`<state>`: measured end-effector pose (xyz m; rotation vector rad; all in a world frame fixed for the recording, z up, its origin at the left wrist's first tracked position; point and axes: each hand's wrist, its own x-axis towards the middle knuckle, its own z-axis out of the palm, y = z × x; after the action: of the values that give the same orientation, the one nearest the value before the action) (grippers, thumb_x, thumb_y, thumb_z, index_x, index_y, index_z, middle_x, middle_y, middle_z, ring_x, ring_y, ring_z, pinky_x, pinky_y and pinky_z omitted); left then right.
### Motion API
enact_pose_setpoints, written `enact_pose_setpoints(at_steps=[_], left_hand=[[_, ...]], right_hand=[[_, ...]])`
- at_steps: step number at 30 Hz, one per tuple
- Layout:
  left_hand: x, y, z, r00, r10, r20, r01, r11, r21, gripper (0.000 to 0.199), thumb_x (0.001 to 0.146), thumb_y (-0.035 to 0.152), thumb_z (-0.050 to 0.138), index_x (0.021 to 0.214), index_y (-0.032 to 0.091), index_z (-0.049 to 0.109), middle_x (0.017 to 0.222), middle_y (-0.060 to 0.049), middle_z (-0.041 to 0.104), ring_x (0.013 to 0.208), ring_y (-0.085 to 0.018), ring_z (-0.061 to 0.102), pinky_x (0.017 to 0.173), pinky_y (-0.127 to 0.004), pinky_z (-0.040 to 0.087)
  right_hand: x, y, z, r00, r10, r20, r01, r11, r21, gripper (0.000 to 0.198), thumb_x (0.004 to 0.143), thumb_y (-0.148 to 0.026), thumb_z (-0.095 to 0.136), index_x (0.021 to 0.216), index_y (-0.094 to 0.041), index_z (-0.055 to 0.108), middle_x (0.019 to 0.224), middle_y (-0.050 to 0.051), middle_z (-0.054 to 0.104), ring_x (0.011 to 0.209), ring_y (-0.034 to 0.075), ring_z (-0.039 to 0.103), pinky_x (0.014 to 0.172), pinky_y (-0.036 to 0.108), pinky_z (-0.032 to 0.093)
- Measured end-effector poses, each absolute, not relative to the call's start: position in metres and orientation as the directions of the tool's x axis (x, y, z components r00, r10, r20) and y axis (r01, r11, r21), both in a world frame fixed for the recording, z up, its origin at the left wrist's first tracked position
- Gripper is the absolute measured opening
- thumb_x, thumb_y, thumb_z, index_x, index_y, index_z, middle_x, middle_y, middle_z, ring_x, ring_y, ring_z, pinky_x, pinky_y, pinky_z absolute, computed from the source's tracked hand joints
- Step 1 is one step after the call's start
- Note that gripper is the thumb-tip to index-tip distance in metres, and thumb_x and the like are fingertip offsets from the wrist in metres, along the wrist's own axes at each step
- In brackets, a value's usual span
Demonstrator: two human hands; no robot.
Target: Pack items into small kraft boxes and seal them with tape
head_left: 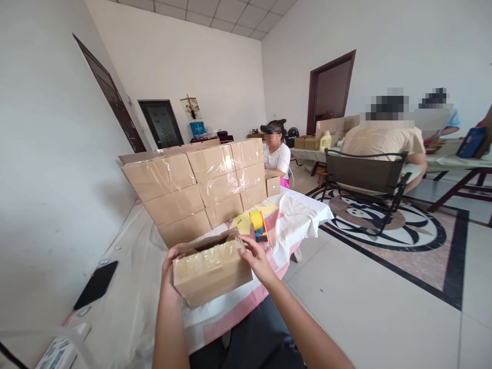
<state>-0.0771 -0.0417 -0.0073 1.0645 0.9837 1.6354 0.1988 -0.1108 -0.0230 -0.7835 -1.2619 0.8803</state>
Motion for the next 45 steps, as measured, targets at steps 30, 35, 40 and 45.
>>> enact_pose_setpoints(at_steps=[30,35,40,45], left_hand=[[-0.018,-0.1,0.017,0.132,0.789,0.6,0.899,-0.35,0.262,0.039,0.093,0.037,0.06,0.128,0.026,0.073,0.131,-0.013,0.073,0.123,-0.039,0.064,0.104,-0.052,0.045],[-0.016,-0.092,0.012,0.107,0.757,0.644,0.915,-0.329,0.234,0.037,0.094,0.038,0.058,0.125,0.026,0.073,0.127,-0.012,0.074,0.119,-0.037,0.065,0.104,-0.05,0.044],[-0.018,-0.09,0.01,0.105,0.766,0.634,0.907,-0.335,0.254,0.04,0.094,0.041,0.057,0.126,0.026,0.073,0.127,-0.012,0.074,0.122,-0.038,0.064,0.107,-0.05,0.042],[-0.017,-0.093,0.009,0.095,0.776,0.623,0.903,-0.331,0.275,0.041,0.094,0.041,0.056,0.129,0.026,0.072,0.131,-0.012,0.073,0.126,-0.039,0.061,0.11,-0.052,0.039]], right_hand=[[0.174,-0.034,-0.011,0.227,0.813,0.536,0.153,0.513,-0.844,0.044,0.093,-0.041,0.052,0.131,-0.02,0.062,0.135,0.012,0.066,0.129,0.025,0.061,0.117,0.044,0.044],[0.228,-0.025,-0.014,0.483,0.736,0.473,0.284,0.38,-0.881,0.055,0.093,-0.047,0.056,0.139,-0.018,0.052,0.147,0.017,0.051,0.146,0.032,0.038,0.126,0.053,0.024],[0.279,-0.005,-0.028,0.507,0.811,0.291,0.333,0.127,-0.934,0.07,0.081,-0.042,0.066,0.142,-0.014,0.047,0.138,0.019,0.059,0.128,0.032,0.057,0.105,0.045,0.048],[0.279,0.013,-0.042,0.381,0.898,0.222,0.357,0.078,-0.931,0.038,0.076,-0.047,0.072,0.101,-0.019,0.063,0.082,0.002,0.069,0.082,0.024,0.066,0.079,0.034,0.051]])
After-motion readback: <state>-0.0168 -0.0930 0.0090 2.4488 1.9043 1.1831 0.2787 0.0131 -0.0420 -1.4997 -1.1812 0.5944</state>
